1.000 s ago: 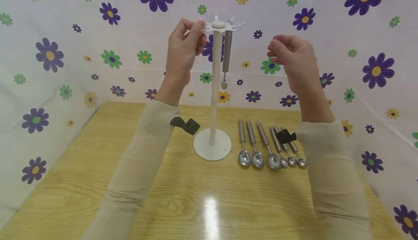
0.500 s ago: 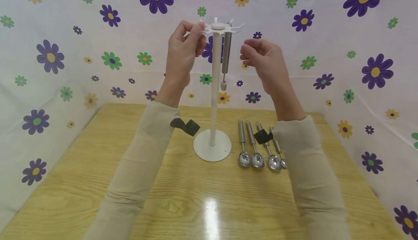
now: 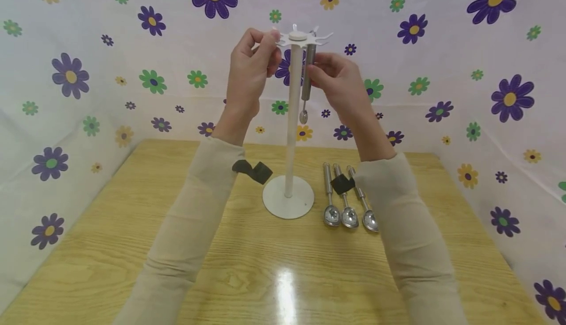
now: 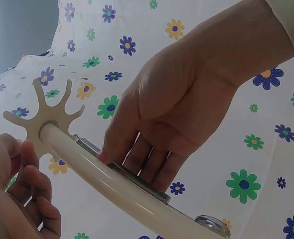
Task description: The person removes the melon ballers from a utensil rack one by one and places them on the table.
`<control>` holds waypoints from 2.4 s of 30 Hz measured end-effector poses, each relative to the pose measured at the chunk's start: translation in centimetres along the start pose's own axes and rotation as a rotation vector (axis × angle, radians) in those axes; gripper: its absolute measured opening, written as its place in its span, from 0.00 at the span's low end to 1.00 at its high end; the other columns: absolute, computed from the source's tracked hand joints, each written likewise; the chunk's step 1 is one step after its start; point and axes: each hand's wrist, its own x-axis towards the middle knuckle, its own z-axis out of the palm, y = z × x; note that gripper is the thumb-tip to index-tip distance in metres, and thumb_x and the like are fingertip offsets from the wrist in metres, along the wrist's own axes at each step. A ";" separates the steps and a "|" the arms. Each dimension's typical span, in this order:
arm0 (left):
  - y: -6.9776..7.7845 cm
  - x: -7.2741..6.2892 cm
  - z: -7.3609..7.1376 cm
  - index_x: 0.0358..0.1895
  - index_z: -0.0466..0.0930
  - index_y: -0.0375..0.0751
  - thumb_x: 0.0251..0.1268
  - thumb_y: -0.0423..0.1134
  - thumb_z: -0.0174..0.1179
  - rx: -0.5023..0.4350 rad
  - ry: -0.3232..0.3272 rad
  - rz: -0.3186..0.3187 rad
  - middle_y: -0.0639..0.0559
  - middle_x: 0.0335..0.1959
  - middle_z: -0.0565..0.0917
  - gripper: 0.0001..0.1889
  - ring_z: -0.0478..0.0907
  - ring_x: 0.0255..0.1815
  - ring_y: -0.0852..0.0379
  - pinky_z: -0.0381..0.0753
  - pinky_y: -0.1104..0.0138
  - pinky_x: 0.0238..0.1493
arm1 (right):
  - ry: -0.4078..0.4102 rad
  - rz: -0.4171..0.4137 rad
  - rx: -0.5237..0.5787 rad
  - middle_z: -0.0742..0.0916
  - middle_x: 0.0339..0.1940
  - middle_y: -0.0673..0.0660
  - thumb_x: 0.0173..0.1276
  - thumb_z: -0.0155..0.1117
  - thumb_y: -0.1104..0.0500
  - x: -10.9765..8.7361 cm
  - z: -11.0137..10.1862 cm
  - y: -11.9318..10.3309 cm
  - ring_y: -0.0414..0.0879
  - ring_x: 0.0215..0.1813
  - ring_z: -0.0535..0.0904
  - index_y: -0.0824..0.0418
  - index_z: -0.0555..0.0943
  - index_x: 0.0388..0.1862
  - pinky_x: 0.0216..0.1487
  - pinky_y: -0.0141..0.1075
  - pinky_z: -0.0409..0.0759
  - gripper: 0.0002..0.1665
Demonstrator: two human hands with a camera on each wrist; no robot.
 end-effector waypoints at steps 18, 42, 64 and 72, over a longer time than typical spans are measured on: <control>-0.1 0.1 0.0 0.38 0.72 0.40 0.81 0.33 0.55 -0.018 0.001 -0.024 0.48 0.27 0.76 0.07 0.69 0.28 0.52 0.72 0.70 0.34 | -0.072 -0.058 -0.079 0.85 0.59 0.65 0.79 0.60 0.62 -0.1 1.2 0.1 0.51 0.55 0.84 0.68 0.78 0.67 0.62 0.38 0.80 0.21; 0.1 0.0 0.2 0.38 0.72 0.41 0.80 0.35 0.57 0.020 0.020 -0.043 0.48 0.28 0.78 0.07 0.71 0.28 0.55 0.73 0.70 0.35 | 0.071 0.054 -0.360 0.89 0.39 0.49 0.74 0.69 0.59 -0.2 -6.0 -2.9 0.39 0.37 0.87 0.71 0.80 0.64 0.43 0.25 0.82 0.25; 0.2 0.2 0.2 0.38 0.72 0.42 0.80 0.35 0.58 0.021 0.039 -0.080 0.48 0.28 0.78 0.07 0.71 0.29 0.53 0.73 0.70 0.35 | 0.096 0.188 -0.294 0.90 0.36 0.47 0.69 0.74 0.59 -1.7 -7.9 -0.2 0.40 0.34 0.87 0.67 0.81 0.59 0.43 0.25 0.82 0.23; 0.2 0.2 0.2 0.38 0.72 0.41 0.80 0.35 0.58 0.018 0.037 -0.075 0.48 0.28 0.78 0.07 0.71 0.29 0.53 0.73 0.70 0.35 | 0.074 0.255 -0.381 0.88 0.36 0.43 0.71 0.73 0.55 -2.2 -7.2 1.7 0.38 0.34 0.87 0.69 0.77 0.65 0.41 0.27 0.82 0.30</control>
